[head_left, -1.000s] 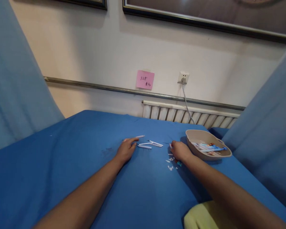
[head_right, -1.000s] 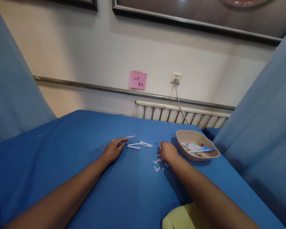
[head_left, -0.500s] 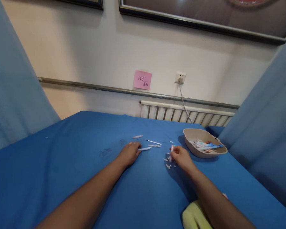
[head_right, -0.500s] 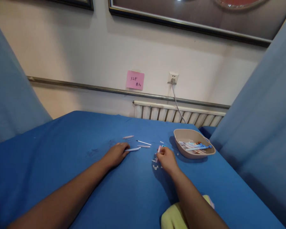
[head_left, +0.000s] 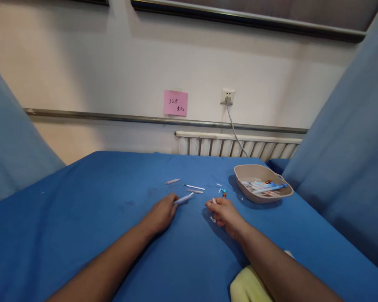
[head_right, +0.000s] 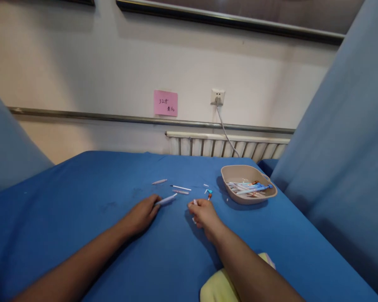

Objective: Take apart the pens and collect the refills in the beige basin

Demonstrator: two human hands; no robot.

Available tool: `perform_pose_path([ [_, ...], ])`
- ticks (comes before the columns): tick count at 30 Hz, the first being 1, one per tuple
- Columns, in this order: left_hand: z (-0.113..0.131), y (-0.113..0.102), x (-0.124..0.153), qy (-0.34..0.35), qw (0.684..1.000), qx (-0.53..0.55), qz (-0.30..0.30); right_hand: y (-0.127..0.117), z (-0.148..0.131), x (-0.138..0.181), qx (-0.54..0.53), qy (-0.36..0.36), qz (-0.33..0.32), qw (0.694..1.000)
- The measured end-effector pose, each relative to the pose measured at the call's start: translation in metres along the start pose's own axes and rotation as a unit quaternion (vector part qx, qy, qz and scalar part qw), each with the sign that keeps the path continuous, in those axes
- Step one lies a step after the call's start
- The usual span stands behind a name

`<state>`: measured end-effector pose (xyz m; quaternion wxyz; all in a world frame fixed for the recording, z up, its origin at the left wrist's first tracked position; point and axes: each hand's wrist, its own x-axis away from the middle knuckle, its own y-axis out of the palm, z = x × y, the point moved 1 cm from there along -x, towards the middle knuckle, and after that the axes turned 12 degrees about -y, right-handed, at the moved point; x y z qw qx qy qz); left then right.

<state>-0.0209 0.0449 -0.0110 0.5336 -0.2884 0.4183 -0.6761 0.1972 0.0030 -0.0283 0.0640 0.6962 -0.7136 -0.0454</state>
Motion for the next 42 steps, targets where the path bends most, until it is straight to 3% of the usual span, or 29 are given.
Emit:
perform_pose_path([
  [4, 0.025, 0.009, 0.018, 0.035, 0.987, 0.132, -0.078, 0.005, -0.002, 0.001, -0.044, 0.022, -0.029, 0.998],
  [11, 0.042, 0.016, 0.023, 0.026, 0.981, 0.154, -0.116, 0.005, -0.003, -0.005, -0.053, -0.029, 0.001, 0.998],
  [18, 0.029, 0.024, 0.015, -0.03, 0.954, 0.277, -0.114, -0.022, -0.009, -0.017, -0.046, -0.135, 0.181, 0.973],
  [31, 0.029, 0.021, 0.015, -0.031, 0.96, 0.252, -0.115, -0.028, -0.02, -0.012, -0.079, -0.191, 0.189, 0.96],
  [42, 0.023, 0.024, 0.015, 0.005, 0.971, 0.213, -0.11, -0.029, -0.019, -0.012, -0.046, -0.196, 0.188, 0.961],
])
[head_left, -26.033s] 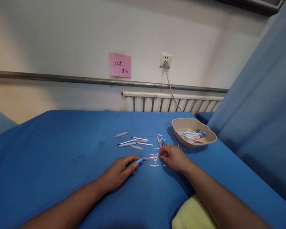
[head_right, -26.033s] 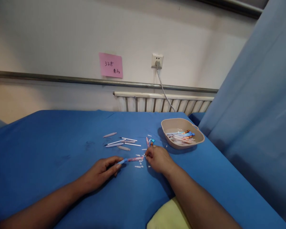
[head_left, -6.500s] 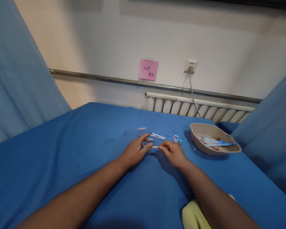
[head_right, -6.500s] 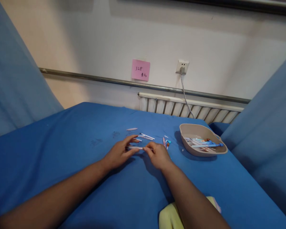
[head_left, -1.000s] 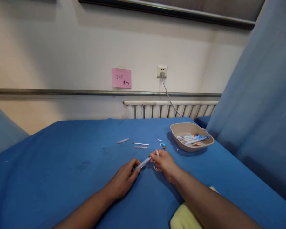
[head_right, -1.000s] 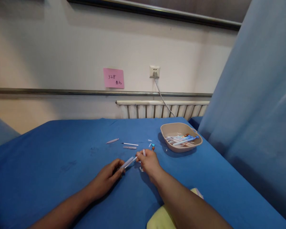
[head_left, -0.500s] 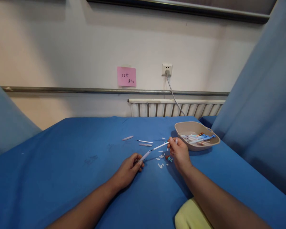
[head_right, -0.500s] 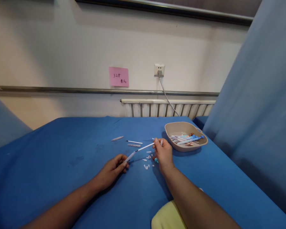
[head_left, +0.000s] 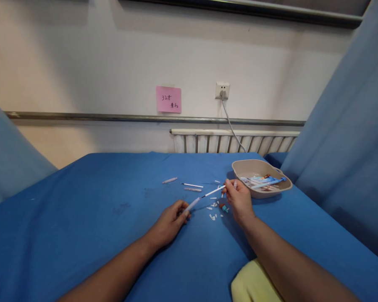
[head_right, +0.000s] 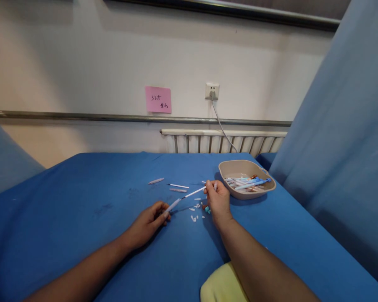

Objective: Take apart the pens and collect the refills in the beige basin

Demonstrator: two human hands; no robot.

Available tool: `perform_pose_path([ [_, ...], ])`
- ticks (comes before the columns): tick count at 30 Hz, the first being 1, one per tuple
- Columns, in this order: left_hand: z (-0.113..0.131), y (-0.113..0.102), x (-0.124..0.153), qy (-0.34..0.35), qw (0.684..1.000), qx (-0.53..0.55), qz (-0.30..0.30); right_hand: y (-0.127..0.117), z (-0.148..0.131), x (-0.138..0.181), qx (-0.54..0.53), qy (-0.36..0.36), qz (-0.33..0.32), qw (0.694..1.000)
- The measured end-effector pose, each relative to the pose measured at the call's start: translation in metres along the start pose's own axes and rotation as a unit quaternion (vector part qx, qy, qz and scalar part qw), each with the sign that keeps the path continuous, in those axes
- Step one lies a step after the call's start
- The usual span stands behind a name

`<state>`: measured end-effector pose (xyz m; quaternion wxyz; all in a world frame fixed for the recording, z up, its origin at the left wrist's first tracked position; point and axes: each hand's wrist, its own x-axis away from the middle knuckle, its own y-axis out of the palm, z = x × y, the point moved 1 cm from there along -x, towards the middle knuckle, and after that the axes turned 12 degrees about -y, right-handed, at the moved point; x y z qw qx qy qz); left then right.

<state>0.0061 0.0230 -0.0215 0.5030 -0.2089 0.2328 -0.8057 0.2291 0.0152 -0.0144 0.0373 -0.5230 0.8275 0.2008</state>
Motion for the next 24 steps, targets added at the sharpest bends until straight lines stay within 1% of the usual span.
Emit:
perform_pose_path([
  [5, -0.0008, -0.0001, 0.0004, 0.006, 1.0, -0.011, 0.005, -0.0018, 0.0023, -0.0031, -0.007, -0.015, 0.005, 1.0],
  [11, -0.0001, -0.0008, 0.0004, -0.001, 1.0, -0.011, 0.001, -0.0026, 0.0029, -0.0033, -0.019, -0.014, -0.005, 1.0],
  [16, -0.0005, -0.0001, 0.0004, -0.009, 1.0, -0.007, 0.007, -0.0024, -0.0002, -0.0005, -0.007, -0.027, -0.011, 1.0],
  [24, -0.0013, 0.0012, -0.0005, -0.017, 1.0, 0.017, 0.005, -0.0027, -0.001, 0.0025, 0.036, -0.082, -0.009, 0.996],
])
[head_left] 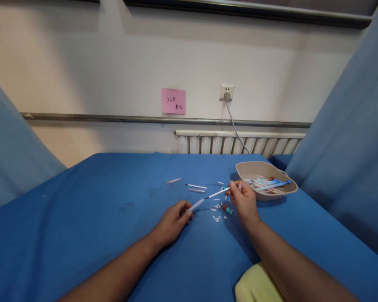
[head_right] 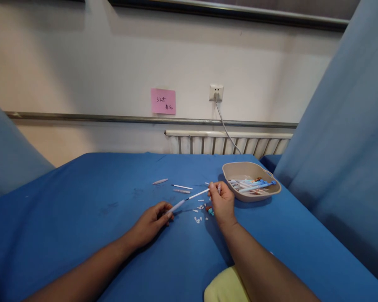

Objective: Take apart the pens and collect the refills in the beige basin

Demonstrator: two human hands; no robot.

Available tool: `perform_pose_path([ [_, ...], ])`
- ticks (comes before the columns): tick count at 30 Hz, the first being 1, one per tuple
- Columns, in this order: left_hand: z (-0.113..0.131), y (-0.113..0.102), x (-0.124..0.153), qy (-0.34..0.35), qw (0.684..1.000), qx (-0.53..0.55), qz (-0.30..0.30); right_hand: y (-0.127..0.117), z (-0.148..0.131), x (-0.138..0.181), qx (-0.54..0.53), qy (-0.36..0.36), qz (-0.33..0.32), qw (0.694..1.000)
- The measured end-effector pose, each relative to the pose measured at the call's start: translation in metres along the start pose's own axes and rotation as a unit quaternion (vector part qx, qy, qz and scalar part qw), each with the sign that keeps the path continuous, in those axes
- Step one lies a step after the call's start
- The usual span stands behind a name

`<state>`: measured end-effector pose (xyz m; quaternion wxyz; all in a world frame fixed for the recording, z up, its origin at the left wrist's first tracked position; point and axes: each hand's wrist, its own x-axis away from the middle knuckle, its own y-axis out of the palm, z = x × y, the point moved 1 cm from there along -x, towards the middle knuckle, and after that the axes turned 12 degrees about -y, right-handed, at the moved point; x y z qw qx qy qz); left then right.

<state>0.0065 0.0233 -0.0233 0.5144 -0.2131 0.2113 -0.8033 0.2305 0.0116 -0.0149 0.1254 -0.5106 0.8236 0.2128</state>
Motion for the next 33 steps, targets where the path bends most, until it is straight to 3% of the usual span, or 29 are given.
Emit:
perform_pose_path([
  [9, 0.001, 0.0, 0.002, 0.012, 1.0, -0.011, -0.004, 0.0, 0.004, 0.001, 0.016, 0.016, -0.017, 1.0],
  [14, 0.003, 0.0, 0.004, 0.014, 1.0, 0.009, -0.013, 0.004, 0.009, 0.005, 0.046, 0.01, -0.085, 0.995],
  [21, 0.012, 0.007, 0.009, -0.052, 0.984, 0.149, -0.084, 0.017, 0.008, 0.017, 0.118, -0.042, -0.215, 0.969],
  [30, 0.016, 0.008, 0.012, -0.077, 0.974, 0.174, -0.122, 0.021, 0.008, 0.022, 0.095, -0.01, -0.234, 0.968],
  [33, 0.016, 0.01, 0.013, -0.076, 0.972, 0.177, -0.133, 0.023, 0.008, 0.025, 0.078, 0.005, -0.267, 0.96],
])
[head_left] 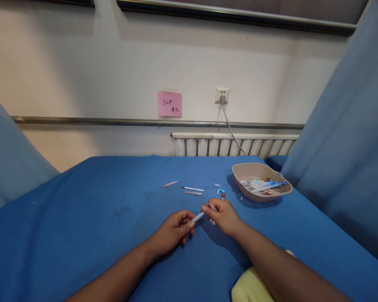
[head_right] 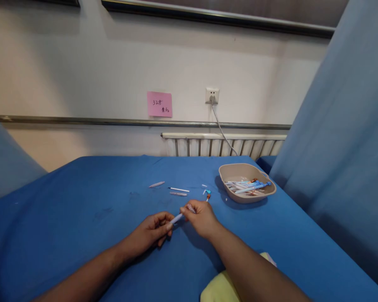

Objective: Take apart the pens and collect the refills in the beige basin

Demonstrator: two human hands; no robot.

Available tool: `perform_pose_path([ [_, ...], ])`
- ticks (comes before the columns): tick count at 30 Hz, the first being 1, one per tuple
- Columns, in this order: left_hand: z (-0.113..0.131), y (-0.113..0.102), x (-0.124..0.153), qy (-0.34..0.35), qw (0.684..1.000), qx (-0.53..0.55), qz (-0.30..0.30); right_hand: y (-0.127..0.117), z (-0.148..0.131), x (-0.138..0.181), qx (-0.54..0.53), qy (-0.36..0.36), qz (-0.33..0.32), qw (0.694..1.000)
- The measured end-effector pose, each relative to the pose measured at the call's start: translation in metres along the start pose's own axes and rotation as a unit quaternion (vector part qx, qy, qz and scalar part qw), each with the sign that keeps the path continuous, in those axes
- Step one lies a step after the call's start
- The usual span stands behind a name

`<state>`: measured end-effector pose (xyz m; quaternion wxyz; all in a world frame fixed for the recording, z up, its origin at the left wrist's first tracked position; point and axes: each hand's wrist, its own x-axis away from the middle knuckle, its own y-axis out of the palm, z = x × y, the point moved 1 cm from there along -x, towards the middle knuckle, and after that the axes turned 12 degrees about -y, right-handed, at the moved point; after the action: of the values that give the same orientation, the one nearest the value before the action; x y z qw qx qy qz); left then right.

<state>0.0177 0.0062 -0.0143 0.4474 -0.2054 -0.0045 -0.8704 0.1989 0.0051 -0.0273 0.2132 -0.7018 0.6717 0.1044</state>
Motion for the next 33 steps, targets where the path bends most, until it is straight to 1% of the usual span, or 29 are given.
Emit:
perform_pose_path([
  [2, -0.001, 0.0, -0.001, 0.005, 1.0, 0.003, -0.007, 0.002, -0.002, 0.001, -0.017, 0.003, -0.016, 1.0],
  [4, -0.003, -0.001, -0.003, 0.005, 1.0, 0.004, -0.011, 0.003, -0.003, 0.0, -0.051, 0.017, 0.005, 0.999],
  [6, -0.005, -0.003, -0.005, 0.003, 1.0, 0.005, -0.01, 0.002, -0.003, -0.001, -0.117, 0.047, 0.058, 0.99],
  [9, -0.007, -0.005, -0.005, 0.005, 1.0, 0.004, -0.005, -0.005, 0.002, -0.006, -0.226, 0.095, 0.141, 0.959],
  [12, -0.005, -0.005, -0.005, 0.007, 1.0, -0.004, -0.001, -0.014, 0.007, -0.01, -0.258, 0.137, 0.197, 0.936],
  [15, -0.004, -0.003, -0.004, 0.007, 1.0, -0.007, 0.002, -0.019, 0.009, -0.011, -0.256, 0.154, 0.209, 0.931],
  [20, -0.003, 0.0, -0.004, 0.004, 1.0, -0.007, 0.001, -0.014, 0.002, -0.007, -0.266, 0.177, 0.185, 0.929],
  [22, -0.002, 0.0, -0.003, 0.003, 1.0, -0.012, 0.0, -0.011, -0.002, -0.007, -0.27, 0.17, 0.182, 0.93],
  [24, -0.001, 0.0, -0.002, 0.002, 1.0, -0.015, 0.003, -0.014, -0.005, -0.008, -0.275, 0.151, 0.202, 0.928],
  [26, 0.0, 0.0, -0.001, 0.001, 1.0, -0.017, 0.01, -0.022, -0.007, -0.01, -0.28, 0.118, 0.249, 0.92],
  [30, 0.001, -0.001, -0.001, 0.003, 1.0, -0.019, 0.013, -0.048, -0.009, -0.014, -0.258, 0.034, 0.355, 0.898],
  [33, 0.0, -0.001, -0.002, 0.004, 1.0, -0.015, 0.012, -0.062, -0.009, -0.016, -0.222, -0.003, 0.393, 0.892],
])
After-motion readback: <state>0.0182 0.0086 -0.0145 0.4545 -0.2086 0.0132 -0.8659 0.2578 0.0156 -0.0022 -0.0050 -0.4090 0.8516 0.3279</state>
